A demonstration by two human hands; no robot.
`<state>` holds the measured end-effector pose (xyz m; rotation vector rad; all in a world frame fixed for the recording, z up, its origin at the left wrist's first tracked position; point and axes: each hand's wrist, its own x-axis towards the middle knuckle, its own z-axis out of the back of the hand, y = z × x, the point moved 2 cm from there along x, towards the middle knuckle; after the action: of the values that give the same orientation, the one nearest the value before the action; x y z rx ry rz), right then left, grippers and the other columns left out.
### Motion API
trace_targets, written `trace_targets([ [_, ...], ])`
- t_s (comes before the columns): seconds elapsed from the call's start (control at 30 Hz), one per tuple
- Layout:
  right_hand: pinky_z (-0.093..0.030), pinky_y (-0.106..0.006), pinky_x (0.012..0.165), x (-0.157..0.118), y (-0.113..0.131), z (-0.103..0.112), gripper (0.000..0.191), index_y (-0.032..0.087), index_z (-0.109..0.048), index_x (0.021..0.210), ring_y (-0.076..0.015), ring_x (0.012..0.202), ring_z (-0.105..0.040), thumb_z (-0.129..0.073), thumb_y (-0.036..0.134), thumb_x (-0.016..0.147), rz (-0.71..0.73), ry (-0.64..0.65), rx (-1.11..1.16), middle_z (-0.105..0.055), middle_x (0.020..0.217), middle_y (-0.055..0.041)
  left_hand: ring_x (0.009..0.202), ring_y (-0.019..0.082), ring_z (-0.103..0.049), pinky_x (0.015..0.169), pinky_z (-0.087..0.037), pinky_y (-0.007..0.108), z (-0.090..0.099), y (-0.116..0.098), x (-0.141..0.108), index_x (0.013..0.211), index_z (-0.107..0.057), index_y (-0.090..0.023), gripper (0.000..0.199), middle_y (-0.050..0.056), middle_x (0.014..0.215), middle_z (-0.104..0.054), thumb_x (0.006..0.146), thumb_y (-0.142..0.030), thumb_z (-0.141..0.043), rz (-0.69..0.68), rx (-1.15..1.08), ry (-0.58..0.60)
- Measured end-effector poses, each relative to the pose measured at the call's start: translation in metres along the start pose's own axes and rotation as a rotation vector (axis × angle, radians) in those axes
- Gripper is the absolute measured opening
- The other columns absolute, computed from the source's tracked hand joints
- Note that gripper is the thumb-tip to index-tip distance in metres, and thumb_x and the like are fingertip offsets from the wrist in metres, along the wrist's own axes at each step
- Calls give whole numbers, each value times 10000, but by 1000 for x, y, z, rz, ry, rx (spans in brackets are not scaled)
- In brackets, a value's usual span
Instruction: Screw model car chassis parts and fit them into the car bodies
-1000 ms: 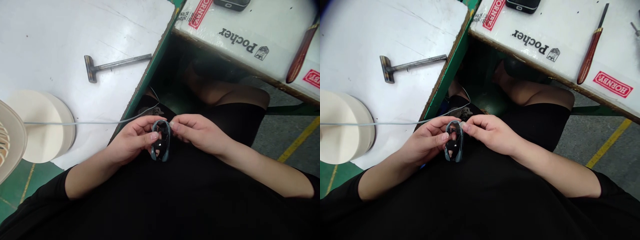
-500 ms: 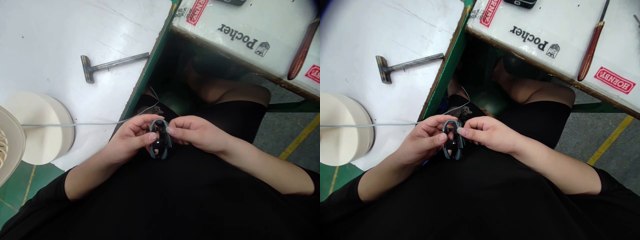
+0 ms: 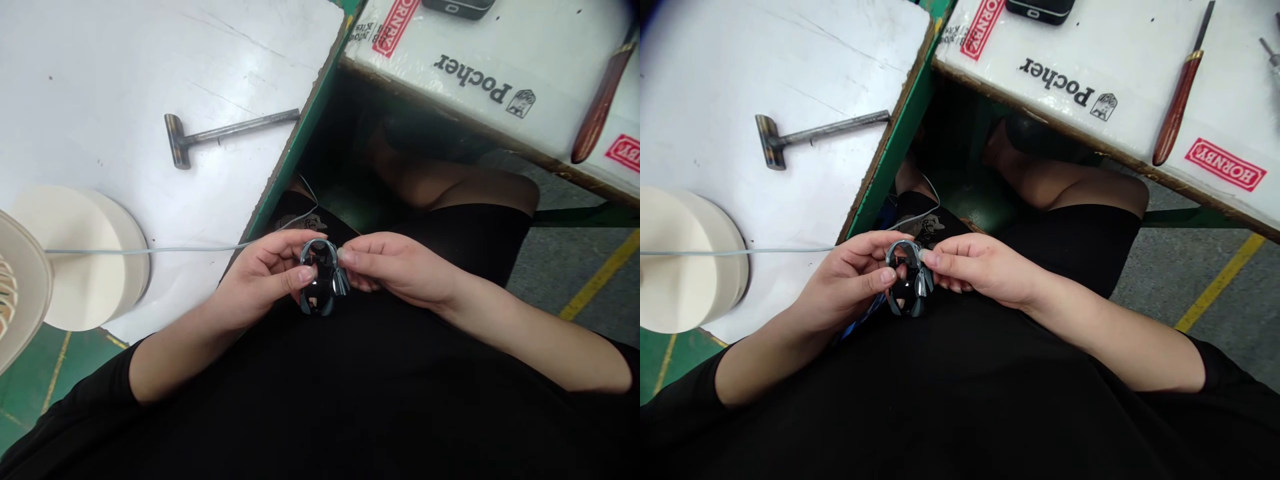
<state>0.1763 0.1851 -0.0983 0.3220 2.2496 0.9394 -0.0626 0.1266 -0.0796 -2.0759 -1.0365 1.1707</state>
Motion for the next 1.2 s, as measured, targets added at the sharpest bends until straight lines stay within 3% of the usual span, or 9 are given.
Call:
trace_targets([
  [0.17,-368,-297,609,-3,1,1,603,189,-749,828,-134,673,-487,-934,749,955,8,-13,-132,-606,742,13,775,153,-828,663,-756,256,0,-1,2,1359,-893,-269,370,24,1040,-841,999,-255,-980,51,-118,-56],
  [0.33,-348,-315,615,-4,5,0,637,191,-738,819,-140,672,-484,-914,789,949,-6,16,-201,-610,740,7,793,160,-824,661,-751,253,1,-2,4,1360,-872,-248,379,38,1078,-858,997,-250,-979,27,-134,-86],
  [0.63,-331,-319,622,-1,8,-4,646,212,-681,768,-136,674,-435,-947,784,907,-12,2,-237,-536,715,38,769,158,-822,668,-765,269,2,-1,3,1362,-867,-262,361,28,1057,-839,1013,-233,-955,23,-154,-42],
  [0.8,-347,-318,638,-1,7,-5,644,213,-669,763,-144,700,-451,-948,777,902,-21,-19,-295,-546,737,34,770,167,-831,674,-777,288,0,1,2,1402,-851,-265,368,25,1042,-818,1042,-236,-924,48,-190,9],
  [1.2,-380,-318,666,-1,5,-4,611,208,-699,798,-152,719,-497,-961,748,911,15,3,-243,-605,767,18,771,169,-833,668,-775,286,0,0,1,1381,-865,-270,362,25,1045,-831,1029,-237,-941,41,-191,1],
])
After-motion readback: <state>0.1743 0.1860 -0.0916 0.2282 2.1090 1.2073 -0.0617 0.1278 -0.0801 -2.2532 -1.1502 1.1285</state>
